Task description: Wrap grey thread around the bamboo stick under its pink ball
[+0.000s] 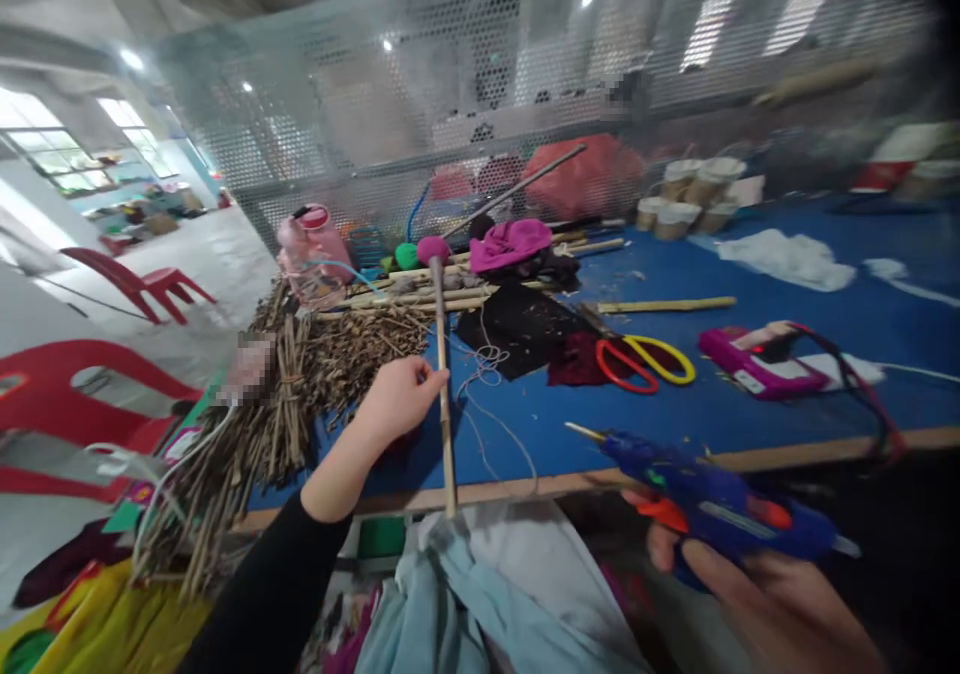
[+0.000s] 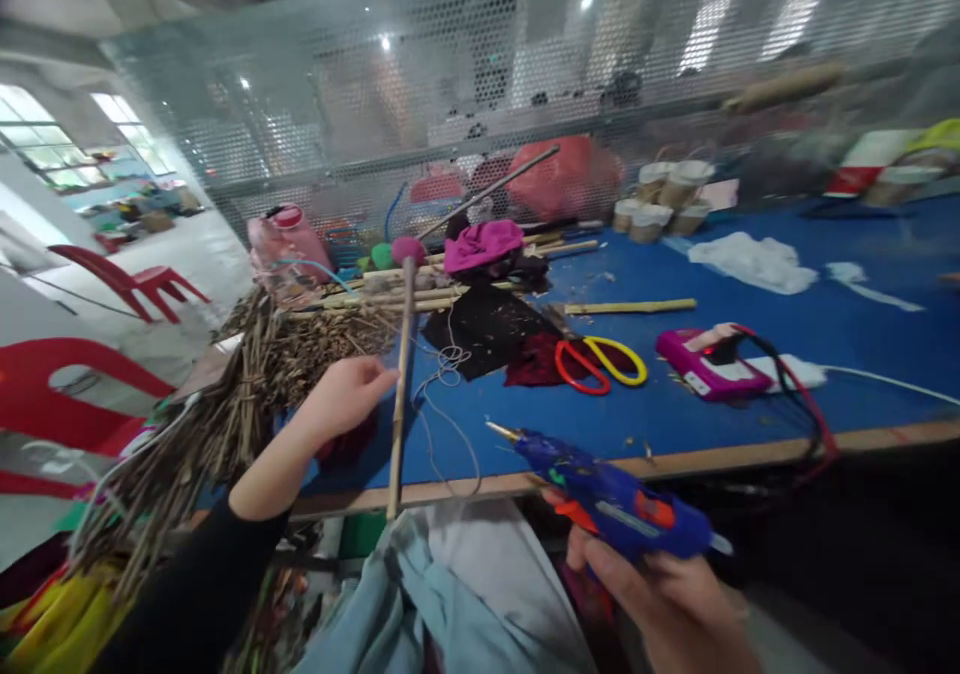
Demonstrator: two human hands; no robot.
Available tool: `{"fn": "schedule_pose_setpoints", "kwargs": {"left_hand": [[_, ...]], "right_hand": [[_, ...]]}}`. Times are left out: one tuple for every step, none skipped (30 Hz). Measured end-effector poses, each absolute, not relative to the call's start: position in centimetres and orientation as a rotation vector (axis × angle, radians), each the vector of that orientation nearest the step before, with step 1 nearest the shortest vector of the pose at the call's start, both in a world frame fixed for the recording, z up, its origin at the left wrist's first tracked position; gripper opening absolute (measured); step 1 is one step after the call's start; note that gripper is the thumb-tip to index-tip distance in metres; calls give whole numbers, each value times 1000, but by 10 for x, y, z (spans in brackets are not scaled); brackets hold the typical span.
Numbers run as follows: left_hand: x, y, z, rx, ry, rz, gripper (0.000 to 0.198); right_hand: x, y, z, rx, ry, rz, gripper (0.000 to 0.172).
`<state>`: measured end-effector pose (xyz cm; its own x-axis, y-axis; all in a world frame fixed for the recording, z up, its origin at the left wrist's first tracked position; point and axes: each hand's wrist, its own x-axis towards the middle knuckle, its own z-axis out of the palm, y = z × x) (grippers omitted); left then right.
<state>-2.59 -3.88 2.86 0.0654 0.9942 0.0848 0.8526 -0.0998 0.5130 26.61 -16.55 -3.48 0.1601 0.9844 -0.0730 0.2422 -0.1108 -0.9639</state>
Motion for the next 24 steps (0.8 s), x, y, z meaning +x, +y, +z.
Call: {"fn": "schedule_pose_setpoints", "kwargs": {"left_hand": [[-32, -51, 18, 1963, 1864, 593, 32], [-34, -60, 7, 1916, 1868, 582, 28], [-34, -66, -3, 1882, 1866, 580, 26], [-31, -70, -10, 1865, 1855, 598, 28], [-28, -72, -16, 1850, 1845, 630, 33], [-25, -72, -19, 1817, 1819, 676, 40], [-23, -71, -20, 1750, 1772, 725, 46], [-21, -69, -19, 1647, 1696, 773, 51], [-20, -68, -17, 1514, 1584, 810, 53], [-19, -67, -15, 1362, 1447, 838, 52], [-19, -66, -12, 1208, 1301, 860, 49], [-19, -66, -11, 1069, 1164, 887, 44], [-19, -67, -10, 948, 1047, 923, 38], [-19, -68, -11, 842, 954, 957, 32], [-18, -69, -12, 750, 884, 979, 28], [-18, -69, -14, 676, 834, 991, 25], [-18, -70, -16, 621, 798, 994, 23], [-18, -70, -19, 587, 773, 996, 22], [-19, -70, -20, 572, 759, 999, 20], [-19, -70, -22, 573, 756, 1009, 18], [-19, -69, -22, 583, 762, 1028, 16], [-20, -69, -23, 596, 774, 1043, 16], [-20, -69, -23, 605, 789, 1049, 16], [-20, -69, -24, 611, 806, 1049, 18]], "right_hand": [[256, -165, -33, -1536, -1256, 1096, 27], [246, -165, -33, -1530, -1277, 1141, 27], [238, -166, -33, -1510, -1294, 1165, 29], [231, -168, -34, -1476, -1303, 1167, 30], [226, -172, -36, -1437, -1314, 1171, 32], [223, -175, -39, -1409, -1322, 1175, 34], [220, -180, -41, -1395, -1322, 1180, 36], [219, -184, -43, -1395, -1314, 1187, 38], [218, -188, -44, -1407, -1297, 1186, 40], [217, -191, -43, -1425, -1276, 1174, 40], [216, -194, -42, -1447, -1261, 1160, 40], [217, -196, -40, -1474, -1251, 1141, 40], [217, -197, -37, -1504, -1247, 1126, 39], [218, -197, -33, -1533, -1246, 1112, 39], [220, -197, -30, -1557, -1247, 1100, 39], [222, -195, -26, -1571, -1256, 1097, 40], [225, -193, -22, -1576, -1269, 1099, 40], [227, -191, -19, -1574, -1291, 1110, 41], [229, -189, -15, -1569, -1315, 1122, 41], [231, -186, -12, -1566, -1336, 1135, 41], [231, -183, -9, -1564, -1357, 1148, 41], [231, -181, -6, -1561, -1382, 1161, 41], [231, -179, -3, -1554, -1415, 1167, 40], [229, -176, 0, -1542, -1452, 1159, 40]]}}
